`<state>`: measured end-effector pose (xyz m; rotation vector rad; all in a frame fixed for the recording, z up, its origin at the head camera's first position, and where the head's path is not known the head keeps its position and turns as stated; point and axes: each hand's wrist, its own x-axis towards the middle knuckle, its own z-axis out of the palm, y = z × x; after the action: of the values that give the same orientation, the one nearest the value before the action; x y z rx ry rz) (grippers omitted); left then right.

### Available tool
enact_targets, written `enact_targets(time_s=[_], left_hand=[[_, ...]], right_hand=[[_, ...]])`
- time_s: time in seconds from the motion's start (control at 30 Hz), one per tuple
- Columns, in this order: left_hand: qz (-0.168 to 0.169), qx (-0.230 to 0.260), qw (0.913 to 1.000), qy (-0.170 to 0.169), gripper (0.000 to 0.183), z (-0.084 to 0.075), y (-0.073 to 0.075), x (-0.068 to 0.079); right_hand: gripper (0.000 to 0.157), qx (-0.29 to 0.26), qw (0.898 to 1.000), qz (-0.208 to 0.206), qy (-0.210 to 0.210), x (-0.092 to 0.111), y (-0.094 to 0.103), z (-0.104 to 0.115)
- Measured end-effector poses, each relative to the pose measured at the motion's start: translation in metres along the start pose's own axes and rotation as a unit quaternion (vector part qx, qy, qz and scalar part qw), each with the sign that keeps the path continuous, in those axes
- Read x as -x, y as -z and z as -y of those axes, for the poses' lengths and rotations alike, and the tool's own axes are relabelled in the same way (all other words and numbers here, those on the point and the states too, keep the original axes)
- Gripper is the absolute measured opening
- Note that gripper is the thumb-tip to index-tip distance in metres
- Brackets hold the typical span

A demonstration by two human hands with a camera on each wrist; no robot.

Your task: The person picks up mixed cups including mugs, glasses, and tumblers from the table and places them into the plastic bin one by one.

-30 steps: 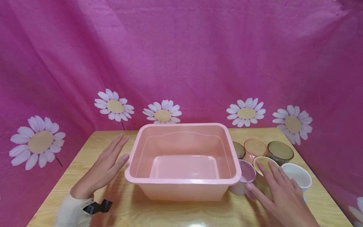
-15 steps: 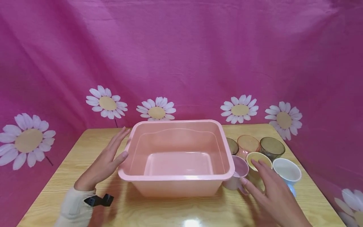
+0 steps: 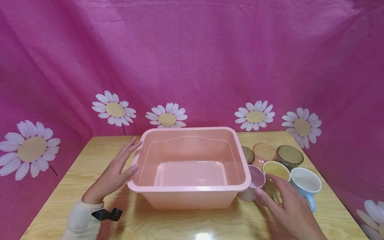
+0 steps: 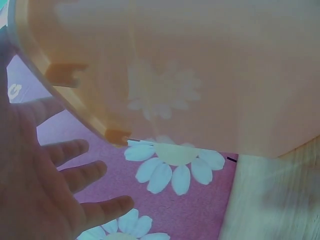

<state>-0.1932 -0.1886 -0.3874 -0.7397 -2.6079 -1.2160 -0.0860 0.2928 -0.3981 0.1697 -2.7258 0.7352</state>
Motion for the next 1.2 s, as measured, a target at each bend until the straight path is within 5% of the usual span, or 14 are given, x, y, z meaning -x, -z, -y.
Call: enact_targets(time_s=[0.3, 0.7, 1.2], left_hand=[[0.011, 0.025, 0.9996, -0.008, 0.067, 0.004, -0.004, -0.001], [0.027, 0.078, 0.9965, -0.006, 0.064, 0.013, -0.011, -0.001], [0.008, 0.096, 0.9953, -0.011, 0.055, 0.017, -0.017, -0.002]], right_hand=[[0.038, -0.031, 0.998, 0.029, -0.038, 0.001, -0.006, -0.004], [0.038, -0.056, 0.994, 0.060, -0.066, 0.004, -0.021, -0.011], [0.042, -0.085, 0.981, 0.110, -0.135, 0.000, -0.025, -0.012]])
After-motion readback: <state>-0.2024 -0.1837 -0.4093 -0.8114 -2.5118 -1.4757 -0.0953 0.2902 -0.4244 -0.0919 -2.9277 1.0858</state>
